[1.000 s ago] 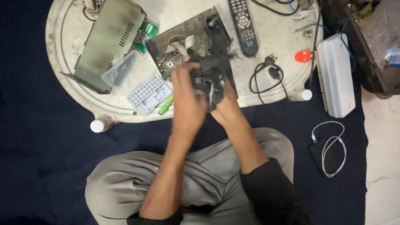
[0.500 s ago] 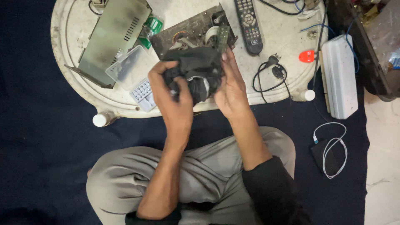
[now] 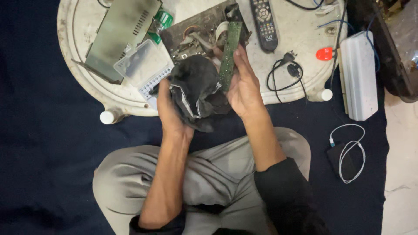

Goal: The person disassembles a small electronic device using a screwdriver, removes screws, separates the casing, and wipes the internal circuit board with a cloth.

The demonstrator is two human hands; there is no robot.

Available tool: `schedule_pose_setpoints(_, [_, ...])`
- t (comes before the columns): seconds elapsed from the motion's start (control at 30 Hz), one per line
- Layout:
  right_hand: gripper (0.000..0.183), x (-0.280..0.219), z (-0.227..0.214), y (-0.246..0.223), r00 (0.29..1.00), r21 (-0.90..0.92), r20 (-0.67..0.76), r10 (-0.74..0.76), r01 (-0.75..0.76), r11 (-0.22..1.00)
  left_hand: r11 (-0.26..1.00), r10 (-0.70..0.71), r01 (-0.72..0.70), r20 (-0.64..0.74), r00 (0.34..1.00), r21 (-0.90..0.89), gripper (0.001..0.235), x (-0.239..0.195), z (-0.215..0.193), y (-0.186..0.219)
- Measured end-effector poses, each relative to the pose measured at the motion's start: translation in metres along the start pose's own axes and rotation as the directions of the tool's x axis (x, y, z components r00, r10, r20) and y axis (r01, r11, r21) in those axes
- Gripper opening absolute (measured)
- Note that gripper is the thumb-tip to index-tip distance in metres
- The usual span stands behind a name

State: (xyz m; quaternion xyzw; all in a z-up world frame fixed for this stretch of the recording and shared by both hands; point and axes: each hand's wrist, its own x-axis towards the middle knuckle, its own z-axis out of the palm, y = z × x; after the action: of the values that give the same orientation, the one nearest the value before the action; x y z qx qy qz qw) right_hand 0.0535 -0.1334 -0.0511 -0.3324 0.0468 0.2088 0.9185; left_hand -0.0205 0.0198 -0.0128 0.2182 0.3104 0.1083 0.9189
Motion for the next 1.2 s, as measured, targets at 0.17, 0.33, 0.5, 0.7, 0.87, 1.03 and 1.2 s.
schedule_pose_setpoints(0.17, [0.045,0.0,-0.001,-0.003,0.997,-0.019,-0.029,0.076,-0.077,0.997,0.989,-0.143,0.134,0.198,0.97,0.059,0.042,-0.013,0.018,0.0])
schedule_pose_setpoints(0.33, [0.05,-0.002,0.001,-0.003,0.981,-0.074,-0.111,0.16,-0.169,0.983,0.984,-0.159,0.152,0.069,0.985,0.096,0.034,-0.007,0.007,-0.013])
schedule_pose_setpoints(0.5, [0.05,0.003,0.001,-0.005,0.994,-0.222,-0.08,0.077,-0.093,0.971,0.993,-0.063,0.067,-0.039,0.997,0.096,0.031,-0.019,-0.009,-0.03])
schedule_pose_setpoints(0.7, [0.054,0.009,0.003,-0.011,0.987,-0.335,-0.13,0.097,-0.136,0.932,0.925,-0.371,0.377,-0.096,0.924,0.052,0.03,-0.054,-0.026,-0.062])
schedule_pose_setpoints(0.87, [0.057,0.005,0.003,-0.018,0.981,-0.317,-0.145,0.133,-0.173,0.932,0.766,-0.612,0.633,0.172,0.772,-0.114,0.029,-0.058,-0.036,-0.078])
schedule_pose_setpoints(1.03, [0.058,0.002,0.0,-0.014,0.992,-0.351,-0.064,0.112,-0.128,0.928,0.71,-0.665,0.693,0.204,0.719,-0.126,0.029,-0.049,-0.019,-0.058])
schedule_pose_setpoints(1.2, [0.057,0.012,-0.001,-0.002,0.977,-0.064,-0.038,0.211,-0.213,0.975,0.794,-0.597,0.603,0.089,0.797,-0.081,0.035,-0.052,0.009,-0.043])
